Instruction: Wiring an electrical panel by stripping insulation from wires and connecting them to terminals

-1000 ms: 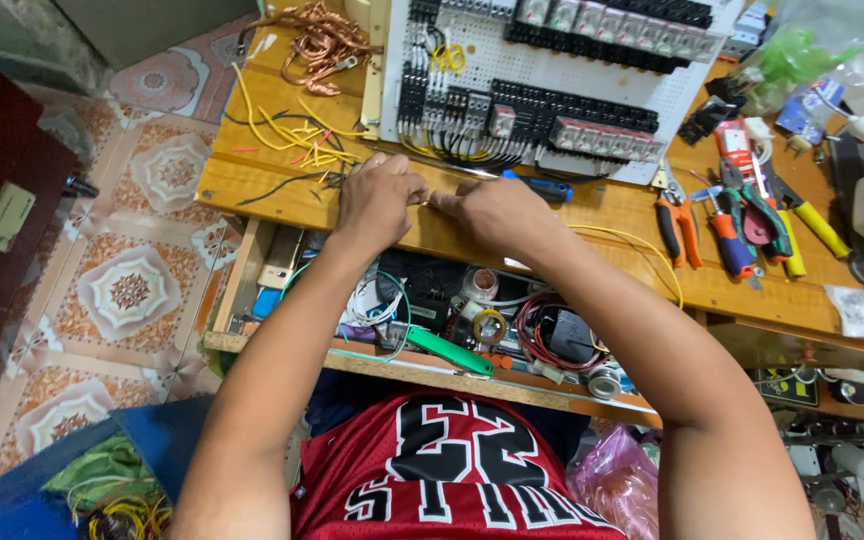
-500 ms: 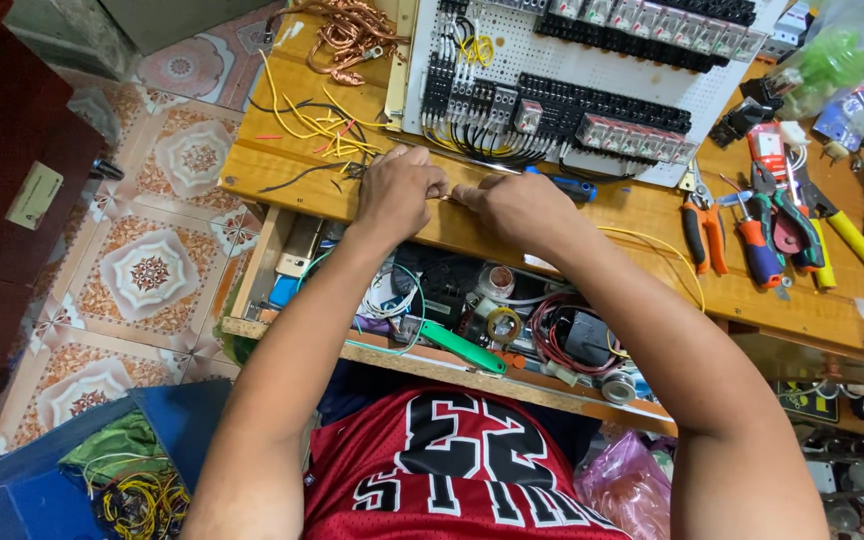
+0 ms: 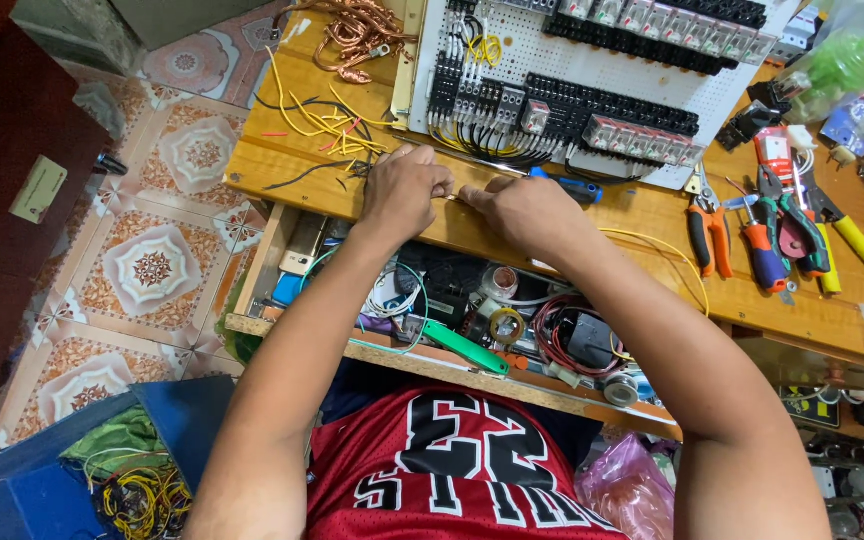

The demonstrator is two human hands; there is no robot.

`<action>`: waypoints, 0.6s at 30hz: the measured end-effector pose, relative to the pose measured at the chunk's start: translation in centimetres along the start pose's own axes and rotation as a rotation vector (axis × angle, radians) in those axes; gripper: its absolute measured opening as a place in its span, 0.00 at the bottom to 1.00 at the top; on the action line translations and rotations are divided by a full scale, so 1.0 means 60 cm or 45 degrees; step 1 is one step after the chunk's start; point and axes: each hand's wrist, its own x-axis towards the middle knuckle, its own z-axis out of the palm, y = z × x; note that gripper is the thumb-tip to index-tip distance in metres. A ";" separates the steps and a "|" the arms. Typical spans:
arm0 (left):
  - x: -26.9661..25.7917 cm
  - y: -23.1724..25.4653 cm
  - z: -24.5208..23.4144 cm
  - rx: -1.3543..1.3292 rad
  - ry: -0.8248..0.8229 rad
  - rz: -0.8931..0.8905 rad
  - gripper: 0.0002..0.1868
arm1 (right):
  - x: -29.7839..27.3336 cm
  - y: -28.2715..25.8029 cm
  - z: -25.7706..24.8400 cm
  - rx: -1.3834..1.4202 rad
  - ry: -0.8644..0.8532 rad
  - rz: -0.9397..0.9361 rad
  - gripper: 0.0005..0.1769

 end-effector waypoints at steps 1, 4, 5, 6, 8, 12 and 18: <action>-0.003 0.002 -0.002 -0.001 0.002 0.001 0.09 | 0.000 -0.002 0.000 -0.002 0.000 0.001 0.21; -0.006 0.011 -0.011 0.030 0.006 0.010 0.06 | -0.001 -0.005 -0.012 0.000 0.062 0.025 0.18; -0.005 0.014 -0.016 0.024 -0.030 0.026 0.05 | 0.000 -0.005 -0.021 0.072 0.012 0.027 0.19; -0.002 0.017 -0.021 0.020 -0.067 0.049 0.05 | 0.001 -0.003 -0.032 0.143 -0.033 0.034 0.19; -0.001 0.013 -0.025 -0.006 -0.100 0.070 0.05 | 0.001 0.005 -0.026 0.140 -0.018 0.025 0.19; -0.004 0.015 -0.039 -0.098 -0.199 0.073 0.04 | 0.003 0.011 -0.015 0.179 0.011 -0.010 0.18; -0.001 0.002 -0.009 -0.104 -0.199 0.031 0.04 | -0.001 0.023 -0.006 0.271 0.056 -0.065 0.18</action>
